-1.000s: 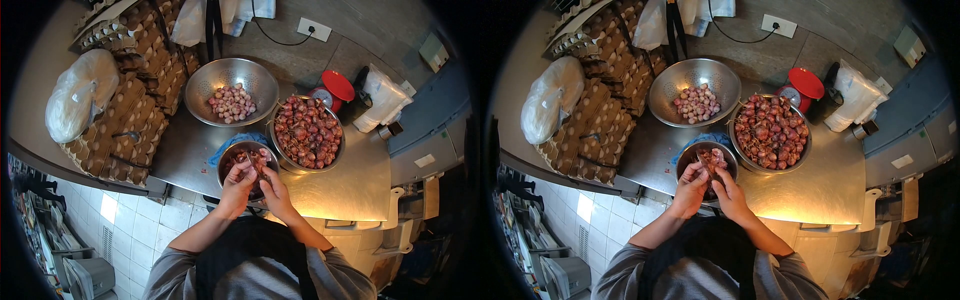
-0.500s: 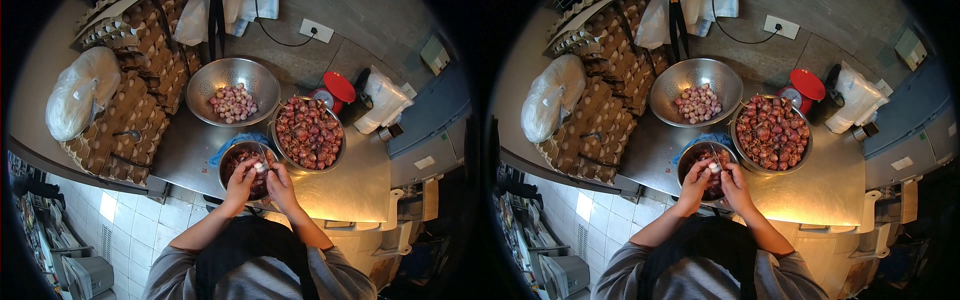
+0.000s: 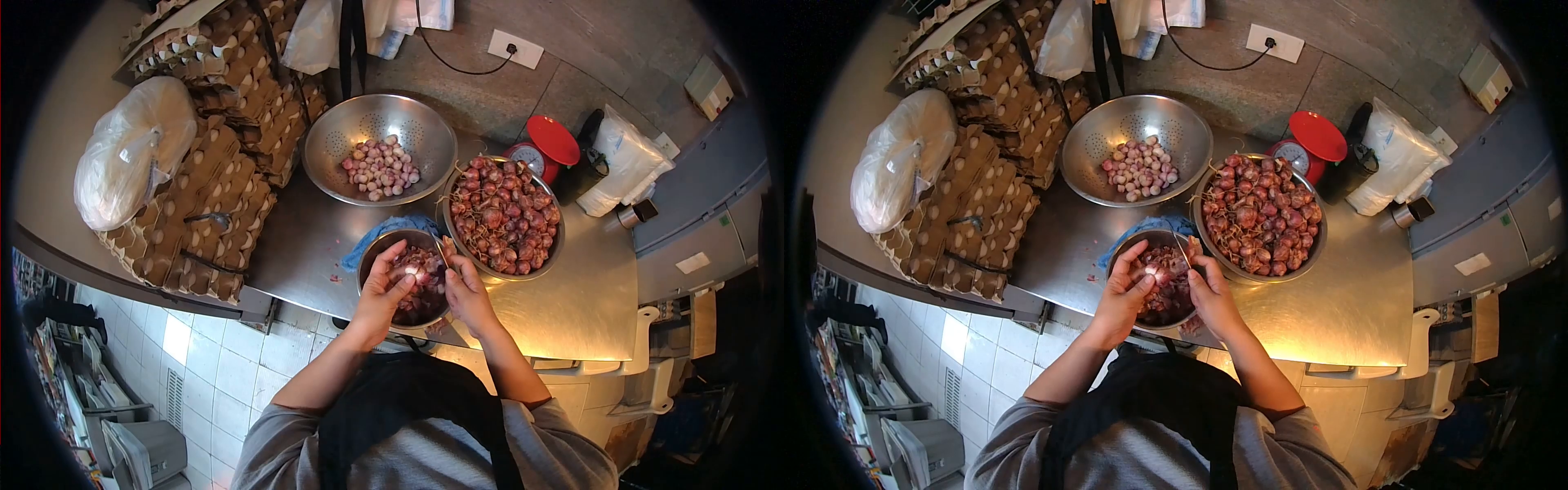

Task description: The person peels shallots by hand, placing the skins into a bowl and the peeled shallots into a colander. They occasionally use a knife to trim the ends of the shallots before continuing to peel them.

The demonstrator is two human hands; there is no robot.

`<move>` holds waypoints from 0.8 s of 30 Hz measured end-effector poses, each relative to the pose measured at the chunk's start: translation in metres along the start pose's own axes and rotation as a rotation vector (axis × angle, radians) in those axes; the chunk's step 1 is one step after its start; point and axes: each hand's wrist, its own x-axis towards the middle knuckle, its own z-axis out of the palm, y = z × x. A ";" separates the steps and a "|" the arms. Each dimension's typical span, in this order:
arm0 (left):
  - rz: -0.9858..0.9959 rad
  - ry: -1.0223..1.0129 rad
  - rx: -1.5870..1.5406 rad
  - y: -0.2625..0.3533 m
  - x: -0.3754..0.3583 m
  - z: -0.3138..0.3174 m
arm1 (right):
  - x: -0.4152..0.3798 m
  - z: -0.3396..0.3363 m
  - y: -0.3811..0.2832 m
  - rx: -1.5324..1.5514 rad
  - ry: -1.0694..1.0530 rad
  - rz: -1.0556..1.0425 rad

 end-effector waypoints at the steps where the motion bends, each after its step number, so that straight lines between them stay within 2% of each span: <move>1: -0.021 -0.010 -0.004 0.000 0.001 -0.002 | -0.002 0.004 -0.004 -0.029 0.003 -0.019; 5: -0.057 -0.027 -0.115 0.003 0.003 -0.009 | -0.005 0.002 -0.001 -0.101 -0.096 -0.047; 8: -0.051 -0.019 -0.189 0.004 0.004 -0.009 | -0.015 0.004 -0.001 -0.010 -0.123 0.085; 11: -0.015 -0.011 -0.196 0.003 0.004 -0.007 | -0.028 0.011 -0.009 0.219 -0.222 0.123; 14: 0.004 -0.010 -0.164 0.003 0.003 -0.004 | -0.029 0.015 -0.004 -0.002 -0.240 -0.040; 16: 0.018 -0.008 -0.132 0.002 0.002 -0.003 | -0.026 0.016 -0.002 -0.176 -0.165 -0.111; 21: 0.093 0.011 0.005 0.002 0.000 0.001 | -0.026 0.013 0.000 -0.315 -0.120 -0.131; 24: 0.147 0.054 0.071 0.000 -0.003 0.003 | -0.024 0.014 0.005 -0.543 -0.056 -0.305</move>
